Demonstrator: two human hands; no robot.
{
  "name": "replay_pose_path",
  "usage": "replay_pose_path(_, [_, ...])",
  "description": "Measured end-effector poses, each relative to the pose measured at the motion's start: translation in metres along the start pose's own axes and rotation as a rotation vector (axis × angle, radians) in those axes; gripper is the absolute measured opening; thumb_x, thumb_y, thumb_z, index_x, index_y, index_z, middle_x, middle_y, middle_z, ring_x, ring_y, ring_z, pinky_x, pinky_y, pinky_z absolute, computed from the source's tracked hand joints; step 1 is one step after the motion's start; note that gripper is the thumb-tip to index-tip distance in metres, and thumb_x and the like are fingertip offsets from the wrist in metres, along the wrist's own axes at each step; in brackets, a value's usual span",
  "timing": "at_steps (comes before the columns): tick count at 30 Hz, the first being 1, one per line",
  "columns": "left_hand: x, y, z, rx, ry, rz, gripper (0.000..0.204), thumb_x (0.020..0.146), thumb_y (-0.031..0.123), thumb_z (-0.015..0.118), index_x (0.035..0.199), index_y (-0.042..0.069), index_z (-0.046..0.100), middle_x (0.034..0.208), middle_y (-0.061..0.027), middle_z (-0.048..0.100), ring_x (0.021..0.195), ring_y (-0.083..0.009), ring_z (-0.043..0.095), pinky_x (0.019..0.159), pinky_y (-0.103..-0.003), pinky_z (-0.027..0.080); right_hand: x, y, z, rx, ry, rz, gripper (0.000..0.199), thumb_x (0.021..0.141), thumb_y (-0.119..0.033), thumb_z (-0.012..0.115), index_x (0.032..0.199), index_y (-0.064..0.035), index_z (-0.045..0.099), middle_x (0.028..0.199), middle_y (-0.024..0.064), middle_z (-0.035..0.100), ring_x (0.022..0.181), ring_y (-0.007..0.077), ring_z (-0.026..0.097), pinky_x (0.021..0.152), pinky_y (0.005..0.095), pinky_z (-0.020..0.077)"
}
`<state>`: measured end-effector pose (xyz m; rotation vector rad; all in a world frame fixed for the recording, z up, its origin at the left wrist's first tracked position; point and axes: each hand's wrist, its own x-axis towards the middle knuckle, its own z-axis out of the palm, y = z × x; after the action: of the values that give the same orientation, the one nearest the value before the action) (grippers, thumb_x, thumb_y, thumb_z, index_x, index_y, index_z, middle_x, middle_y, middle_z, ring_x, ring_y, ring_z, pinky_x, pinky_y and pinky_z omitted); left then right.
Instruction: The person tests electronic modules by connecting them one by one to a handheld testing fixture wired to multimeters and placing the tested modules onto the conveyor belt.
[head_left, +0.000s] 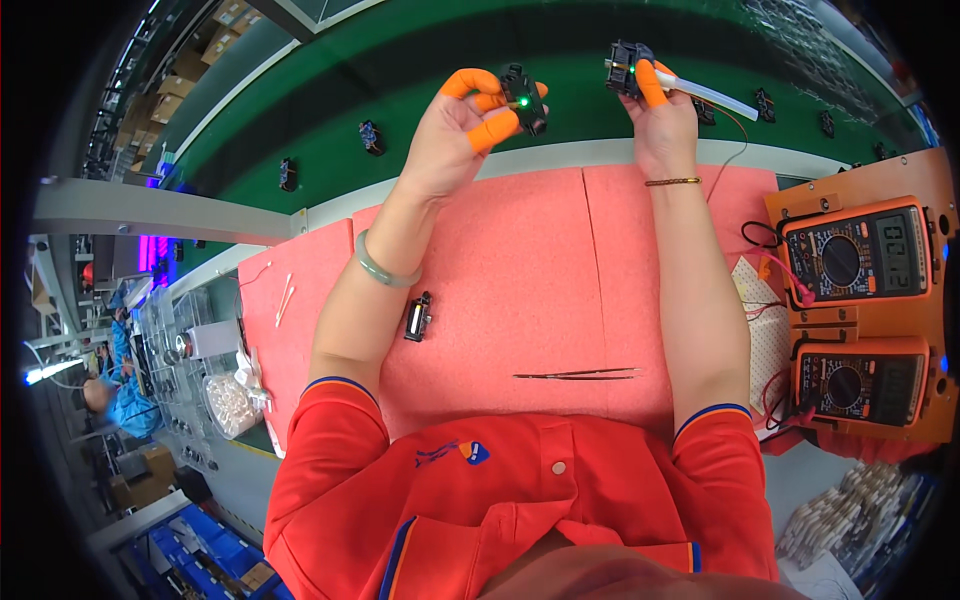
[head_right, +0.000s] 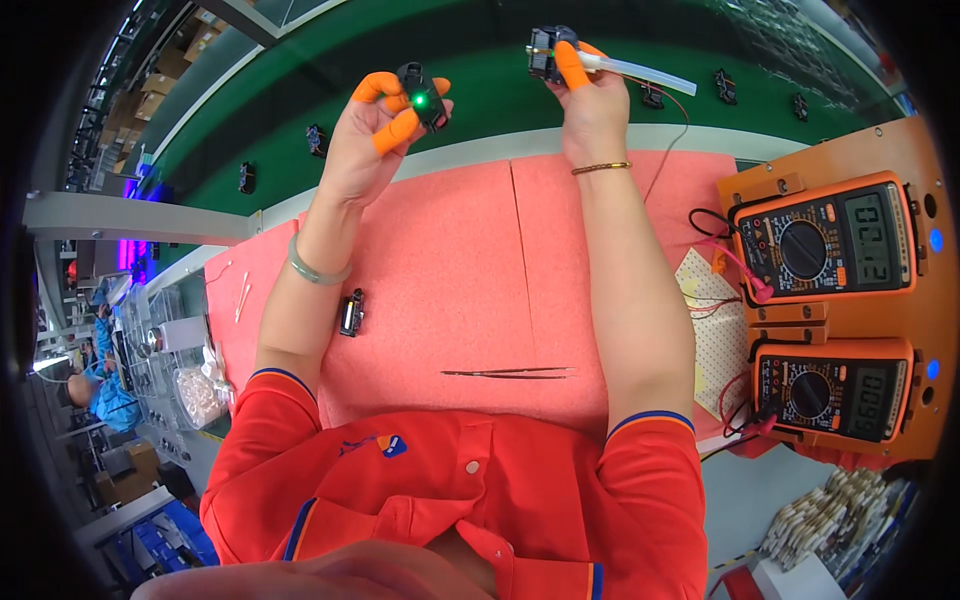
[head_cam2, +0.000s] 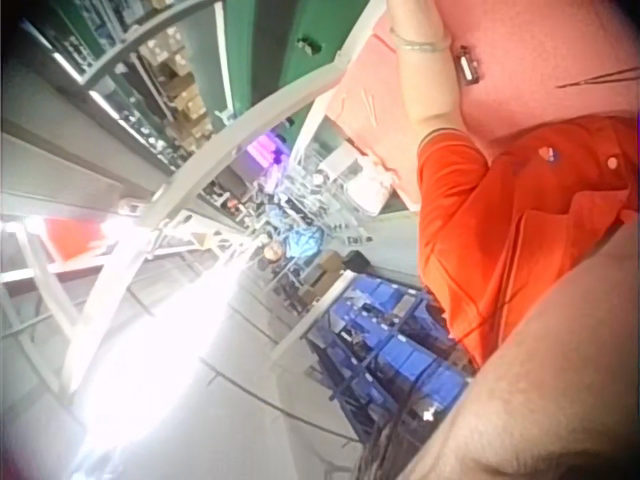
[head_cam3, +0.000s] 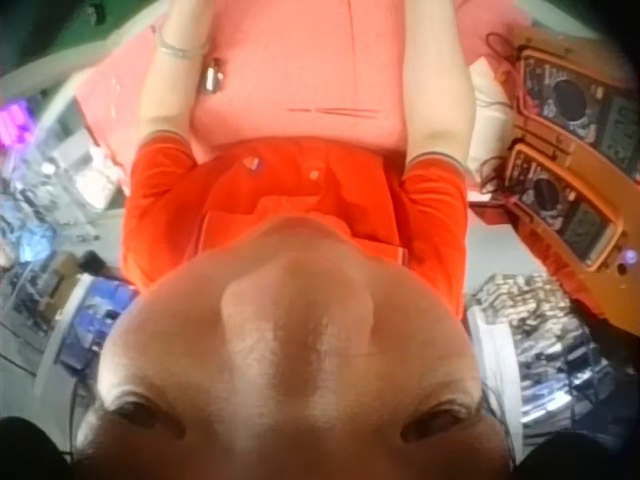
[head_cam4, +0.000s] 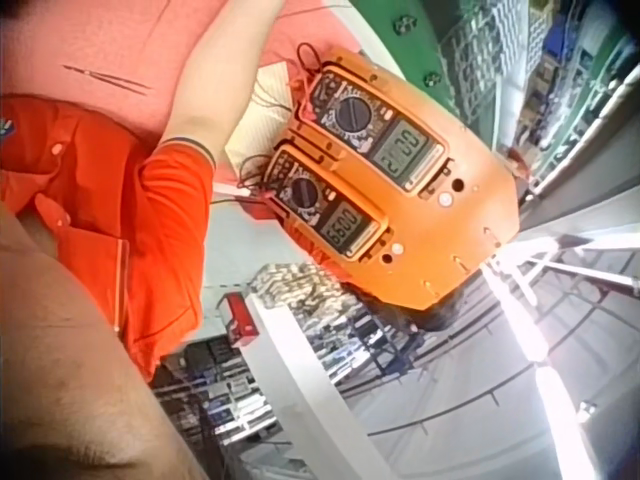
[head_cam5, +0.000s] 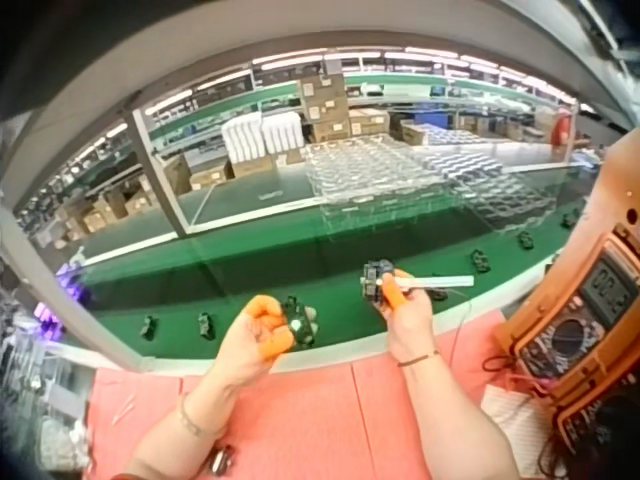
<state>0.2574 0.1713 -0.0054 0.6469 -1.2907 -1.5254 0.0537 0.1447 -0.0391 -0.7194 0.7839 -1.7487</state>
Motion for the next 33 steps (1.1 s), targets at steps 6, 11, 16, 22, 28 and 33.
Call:
replay_pose_path(6, [-0.001, 0.008, 0.024, -0.441, -0.074, -0.128, 0.026, 0.079, 0.002, 0.05, 0.103, 0.002, 0.04, 0.103, -0.0191, 0.05, 0.091, -0.0261, 0.054, 0.083, -0.034, 0.043, -0.001, 0.0, -0.005, -0.025, 0.107, -0.01, 0.021, 0.08, -0.01, 0.054, 0.098, -0.0027, 0.049, 0.089, 0.0048, 0.053, 0.078, 0.0128, 0.052, 0.068, 0.0251, 0.0436])
replay_pose_path(11, [0.027, 0.002, 0.038, -0.576, -0.035, -0.245, 0.028, 0.081, 0.007, 0.048, 0.106, 0.001, 0.039, 0.103, -0.0185, 0.049, 0.09, -0.0268, 0.054, 0.084, -0.035, 0.043, 0.009, -0.006, -0.014, 0.008, 0.173, -0.062, 0.021, 0.079, -0.01, 0.054, 0.099, -0.0027, 0.049, 0.089, 0.0046, 0.053, 0.079, 0.013, 0.052, 0.068, 0.0255, 0.044])
replay_pose_path(16, [0.079, -0.039, 0.054, 0.083, 0.116, -0.31, 0.032, 0.079, 0.015, 0.054, 0.106, 0.001, 0.047, 0.1, -0.012, 0.054, 0.09, -0.0202, 0.054, 0.078, -0.033, 0.043, 0.016, -0.018, -0.021, 0.086, 0.327, -0.163, 0.019, 0.079, -0.009, 0.055, 0.096, -0.0029, 0.05, 0.089, 0.0047, 0.053, 0.078, 0.014, 0.052, 0.068, 0.0264, 0.0444])
replay_pose_path(22, [0.112, -0.09, 0.078, 1.091, 0.132, -0.095, 0.033, 0.07, 0.031, 0.062, 0.092, 0.006, 0.059, 0.088, -0.0097, 0.058, 0.083, -0.0205, 0.055, 0.07, -0.03, 0.044, 0.02, -0.021, -0.029, 0.086, 0.35, -0.207, 0.017, 0.078, -0.009, 0.056, 0.093, -0.0028, 0.05, 0.088, 0.0054, 0.053, 0.077, 0.0145, 0.052, 0.066, 0.0272, 0.045])
replay_pose_path(28, [0.074, -0.031, 0.023, 1.936, 0.121, 0.255, 0.037, 0.07, 0.042, 0.057, 0.094, 0.014, 0.06, 0.099, -0.0091, 0.055, 0.087, -0.0262, 0.054, 0.071, -0.037, 0.046, 0.02, -0.017, -0.034, 0.036, 0.365, -0.189, 0.017, 0.078, -0.007, 0.055, 0.093, -0.003, 0.05, 0.087, 0.0051, 0.053, 0.074, 0.0142, 0.052, 0.062, 0.0262, 0.045])
replay_pose_path(33, [-0.015, 0.025, -0.113, 1.998, 0.057, -0.269, 0.028, 0.077, 0.028, 0.052, 0.092, 0.004, 0.053, 0.09, -0.0164, 0.054, 0.08, -0.0328, 0.054, 0.067, -0.041, 0.044, 0.012, 0.007, -0.009, -0.411, 0.266, -0.119, 0.016, 0.079, -0.012, 0.052, 0.091, -0.0021, 0.053, 0.078, 0.0028, 0.051, 0.067, 0.0091, 0.048, 0.059, 0.0218, 0.041])
